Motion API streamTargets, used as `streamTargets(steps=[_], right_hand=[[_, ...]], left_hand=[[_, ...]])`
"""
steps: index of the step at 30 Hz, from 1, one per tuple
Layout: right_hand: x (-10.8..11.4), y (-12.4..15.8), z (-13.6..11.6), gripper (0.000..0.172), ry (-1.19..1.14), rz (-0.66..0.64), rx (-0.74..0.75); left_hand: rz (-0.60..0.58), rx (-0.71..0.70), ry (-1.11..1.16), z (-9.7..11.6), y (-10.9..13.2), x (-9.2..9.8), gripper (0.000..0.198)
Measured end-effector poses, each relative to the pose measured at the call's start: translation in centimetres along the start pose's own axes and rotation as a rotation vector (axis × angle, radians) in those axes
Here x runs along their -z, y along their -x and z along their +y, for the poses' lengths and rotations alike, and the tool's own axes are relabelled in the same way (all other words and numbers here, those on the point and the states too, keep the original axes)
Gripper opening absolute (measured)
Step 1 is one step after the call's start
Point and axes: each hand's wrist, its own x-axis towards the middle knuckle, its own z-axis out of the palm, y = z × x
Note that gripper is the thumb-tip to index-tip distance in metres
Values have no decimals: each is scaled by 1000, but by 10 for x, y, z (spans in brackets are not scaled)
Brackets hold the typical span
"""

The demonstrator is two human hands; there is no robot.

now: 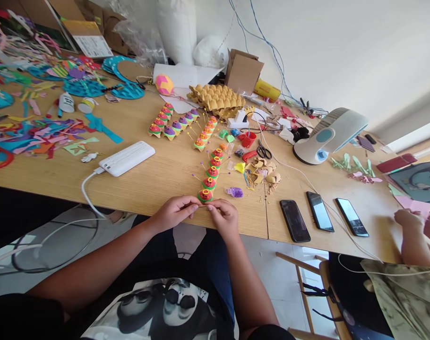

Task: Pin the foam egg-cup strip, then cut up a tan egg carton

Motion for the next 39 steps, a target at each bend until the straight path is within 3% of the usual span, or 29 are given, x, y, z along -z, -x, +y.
streamTargets(steps=[3,8,13,34,39], right_hand=[[0,0,4,15,-23,-4,-19],[-2,-1,10,38,-80,-56,-46],[-1,-2,7,18,-85,-47,-60],[0,-3,17,39,-216,-4,-231],[-4,-5,6,31,-220,-72,-229]], left_hand=[[19,-8,0,0,0,0,31],[23,9,30,1,0,1,33],[5,33,36,2,0,2,34],[-15,42,28,2,-2,1,35],[-15,32,12,-1,-1,1,34]])
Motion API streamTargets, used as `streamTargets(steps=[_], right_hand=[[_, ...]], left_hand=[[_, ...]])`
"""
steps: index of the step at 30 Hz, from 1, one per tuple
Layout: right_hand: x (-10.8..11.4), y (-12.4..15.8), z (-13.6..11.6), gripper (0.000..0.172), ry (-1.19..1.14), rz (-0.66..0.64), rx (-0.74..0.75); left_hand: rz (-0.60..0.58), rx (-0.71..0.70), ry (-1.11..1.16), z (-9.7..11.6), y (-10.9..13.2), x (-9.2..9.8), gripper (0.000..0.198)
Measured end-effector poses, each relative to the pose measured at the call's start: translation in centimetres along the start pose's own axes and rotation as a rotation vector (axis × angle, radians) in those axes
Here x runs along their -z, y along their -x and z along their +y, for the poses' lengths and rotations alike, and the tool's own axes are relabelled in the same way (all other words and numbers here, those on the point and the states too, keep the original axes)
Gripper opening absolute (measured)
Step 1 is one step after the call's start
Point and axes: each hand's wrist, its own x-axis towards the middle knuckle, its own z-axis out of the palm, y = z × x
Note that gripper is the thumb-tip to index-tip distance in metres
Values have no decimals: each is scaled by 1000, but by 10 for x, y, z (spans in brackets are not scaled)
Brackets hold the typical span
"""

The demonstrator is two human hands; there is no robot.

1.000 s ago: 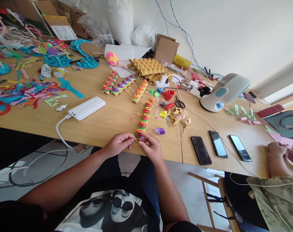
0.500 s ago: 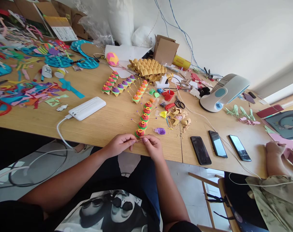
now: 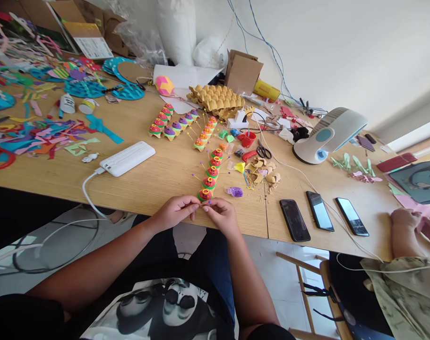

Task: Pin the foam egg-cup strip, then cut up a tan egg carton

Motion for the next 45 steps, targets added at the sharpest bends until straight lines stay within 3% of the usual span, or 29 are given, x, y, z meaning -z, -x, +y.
streamTargets(steps=[7,11,16,24,27,31,37,45], right_hand=[[-4,-1,-6,25,12,-40,1],[-2,-3,-2,30,-3,33,1],[7,-14,4,33,-48,179,-4],[30,-41,-3,22,-2,279,-36],[32,-47,-4,23,9,336,-24],[24,-48,-2,28,18,347,-13],[15,-47,0,27,34,353,-9],[17,-48,3,28,41,373,-10]], left_hand=[[-8,15,-77,1,1,-3,31],[43,9,-63,1,1,-5,32],[200,-13,35,1,3,-5,30],[587,-33,214,-13,-2,-1,25],[636,-22,267,-18,-8,2,30],[556,56,248,-19,-17,19,47],[374,44,-155,-19,-38,59,60],[125,-97,-287,-25,-67,58,57]])
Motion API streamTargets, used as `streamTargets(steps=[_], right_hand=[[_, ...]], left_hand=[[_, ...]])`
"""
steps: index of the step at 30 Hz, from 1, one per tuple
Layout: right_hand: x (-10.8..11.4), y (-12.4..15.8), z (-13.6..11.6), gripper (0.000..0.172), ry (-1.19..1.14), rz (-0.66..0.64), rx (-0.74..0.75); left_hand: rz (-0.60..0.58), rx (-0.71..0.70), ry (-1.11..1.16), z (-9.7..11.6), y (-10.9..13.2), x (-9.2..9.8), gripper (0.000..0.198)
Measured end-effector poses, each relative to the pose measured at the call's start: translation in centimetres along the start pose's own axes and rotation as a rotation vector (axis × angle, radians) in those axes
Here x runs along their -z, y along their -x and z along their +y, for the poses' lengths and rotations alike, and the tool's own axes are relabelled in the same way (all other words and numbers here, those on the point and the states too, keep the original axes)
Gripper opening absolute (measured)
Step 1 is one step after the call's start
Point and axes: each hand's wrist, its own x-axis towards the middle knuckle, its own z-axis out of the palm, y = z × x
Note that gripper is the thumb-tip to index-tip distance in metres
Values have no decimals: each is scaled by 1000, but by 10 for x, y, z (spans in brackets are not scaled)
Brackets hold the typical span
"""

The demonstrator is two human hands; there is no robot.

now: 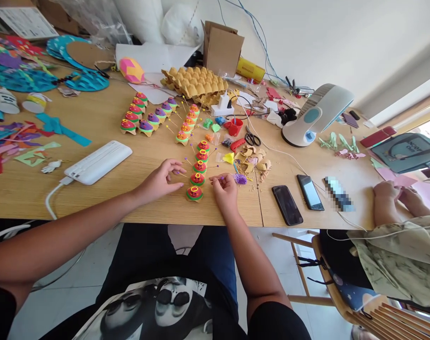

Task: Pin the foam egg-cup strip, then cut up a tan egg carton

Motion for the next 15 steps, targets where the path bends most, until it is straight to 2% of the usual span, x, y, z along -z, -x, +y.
streamTargets(steps=[6,11,15], right_hand=[[3,1,-3,23,12,7,-7],[3,0,-3,21,34,7,-18],[3,0,-2,22,62,13,-28]], left_hand=[[-58,-33,41,-2,-11,-9,56],[-41,-84,82,-4,-11,-14,50],[-40,-68,102,-6,-11,-16,46]])
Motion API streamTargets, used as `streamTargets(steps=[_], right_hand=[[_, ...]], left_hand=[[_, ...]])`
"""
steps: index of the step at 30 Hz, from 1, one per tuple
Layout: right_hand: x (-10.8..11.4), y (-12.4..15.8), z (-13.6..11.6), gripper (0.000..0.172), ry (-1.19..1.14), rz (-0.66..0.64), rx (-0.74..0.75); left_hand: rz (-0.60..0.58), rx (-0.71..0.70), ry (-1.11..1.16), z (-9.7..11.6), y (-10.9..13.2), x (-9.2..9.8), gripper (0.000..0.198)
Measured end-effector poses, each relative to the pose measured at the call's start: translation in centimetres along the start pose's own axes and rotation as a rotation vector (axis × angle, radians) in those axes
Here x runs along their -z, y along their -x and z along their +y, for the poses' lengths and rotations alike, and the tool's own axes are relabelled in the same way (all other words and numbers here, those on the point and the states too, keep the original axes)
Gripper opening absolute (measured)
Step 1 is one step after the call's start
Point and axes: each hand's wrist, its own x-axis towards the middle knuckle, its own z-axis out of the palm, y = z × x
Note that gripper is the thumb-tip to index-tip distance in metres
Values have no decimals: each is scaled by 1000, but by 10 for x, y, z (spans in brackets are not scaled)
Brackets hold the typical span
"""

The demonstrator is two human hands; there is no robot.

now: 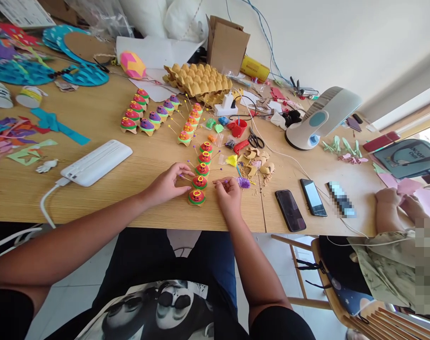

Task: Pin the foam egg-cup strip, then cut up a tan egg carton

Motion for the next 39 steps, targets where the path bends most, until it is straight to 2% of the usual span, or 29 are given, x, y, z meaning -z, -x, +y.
streamTargets(steps=[9,20,39], right_hand=[[-2,-1,0,22,64,-18,-8],[-4,-2,2,24,109,-32,12],[-6,-2,3,24,135,-74,-12]], left_hand=[[-13,127,-124,9,1,2,40],[-3,62,-179,5,2,0,36],[12,81,-171,5,0,0,42]])
